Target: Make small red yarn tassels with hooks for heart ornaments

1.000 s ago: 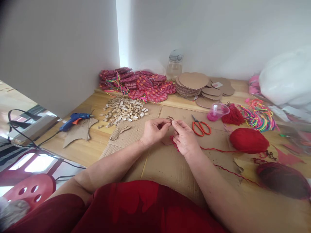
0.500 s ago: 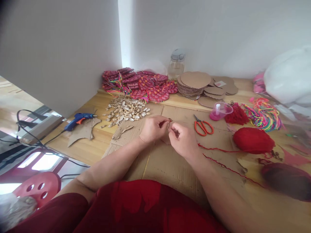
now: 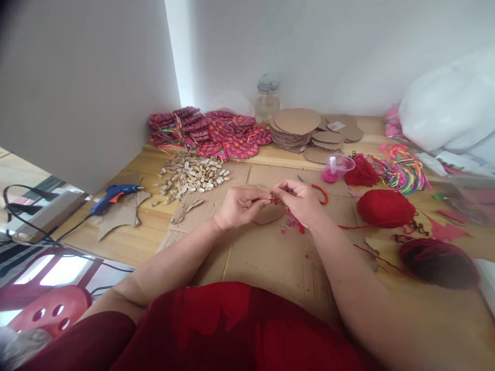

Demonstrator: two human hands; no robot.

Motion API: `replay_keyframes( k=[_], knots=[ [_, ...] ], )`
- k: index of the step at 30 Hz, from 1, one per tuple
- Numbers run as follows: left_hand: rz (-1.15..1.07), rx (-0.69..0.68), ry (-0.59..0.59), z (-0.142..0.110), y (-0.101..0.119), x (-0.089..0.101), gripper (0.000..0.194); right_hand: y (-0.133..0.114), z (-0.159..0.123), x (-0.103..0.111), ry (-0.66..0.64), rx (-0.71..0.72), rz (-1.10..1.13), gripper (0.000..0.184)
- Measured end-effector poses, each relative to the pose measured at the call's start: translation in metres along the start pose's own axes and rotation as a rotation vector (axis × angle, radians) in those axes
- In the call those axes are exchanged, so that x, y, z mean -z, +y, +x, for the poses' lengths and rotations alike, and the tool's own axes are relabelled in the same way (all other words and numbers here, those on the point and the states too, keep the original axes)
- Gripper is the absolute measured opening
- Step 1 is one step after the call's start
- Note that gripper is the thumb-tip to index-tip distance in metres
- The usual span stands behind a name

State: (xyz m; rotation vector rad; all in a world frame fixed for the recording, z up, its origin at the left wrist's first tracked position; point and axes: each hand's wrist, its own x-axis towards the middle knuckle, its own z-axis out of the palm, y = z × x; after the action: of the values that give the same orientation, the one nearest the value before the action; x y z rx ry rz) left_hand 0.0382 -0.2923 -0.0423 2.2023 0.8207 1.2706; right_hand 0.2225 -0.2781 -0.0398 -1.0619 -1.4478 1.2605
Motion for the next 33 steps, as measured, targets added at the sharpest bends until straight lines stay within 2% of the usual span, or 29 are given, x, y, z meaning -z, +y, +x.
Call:
replay_keyframes(
  k=[4,10,13,18,20,23,28,33],
  knots=[
    [0.055,0.049,0.118,0.001,0.002,0.004,0.017,0.001,-0.003,-0.014,-0.013,-0.262,0.381,0.029],
    [0.254,0.035,0.265,0.003,0.001,0.008,0.018,0.002,-0.009,-0.032,-0.048,-0.488,0.614,0.03],
    [0.322,0.071,0.297,0.002,-0.004,0.008,0.018,0.002,-0.013,-0.039,-0.058,-0.517,0.643,0.029],
    [0.406,0.096,0.305,0.002,-0.013,0.007,0.016,-0.005,-0.02,-0.05,0.032,-0.404,0.495,0.024],
    [0.326,0.155,0.319,0.003,-0.016,0.006,0.015,-0.007,-0.02,-0.052,0.089,-0.362,0.441,0.022],
    [0.043,0.328,0.347,0.005,-0.018,0.004,0.016,-0.003,-0.018,-0.051,0.12,-0.379,0.463,0.023],
    [-0.52,0.537,0.36,0.007,-0.017,-0.002,0.024,0.008,-0.014,-0.046,0.011,-0.484,0.626,0.027],
    [-0.698,0.602,0.34,0.008,-0.013,-0.002,0.03,0.007,-0.015,-0.042,-0.04,-0.475,0.644,0.025]
  ],
)
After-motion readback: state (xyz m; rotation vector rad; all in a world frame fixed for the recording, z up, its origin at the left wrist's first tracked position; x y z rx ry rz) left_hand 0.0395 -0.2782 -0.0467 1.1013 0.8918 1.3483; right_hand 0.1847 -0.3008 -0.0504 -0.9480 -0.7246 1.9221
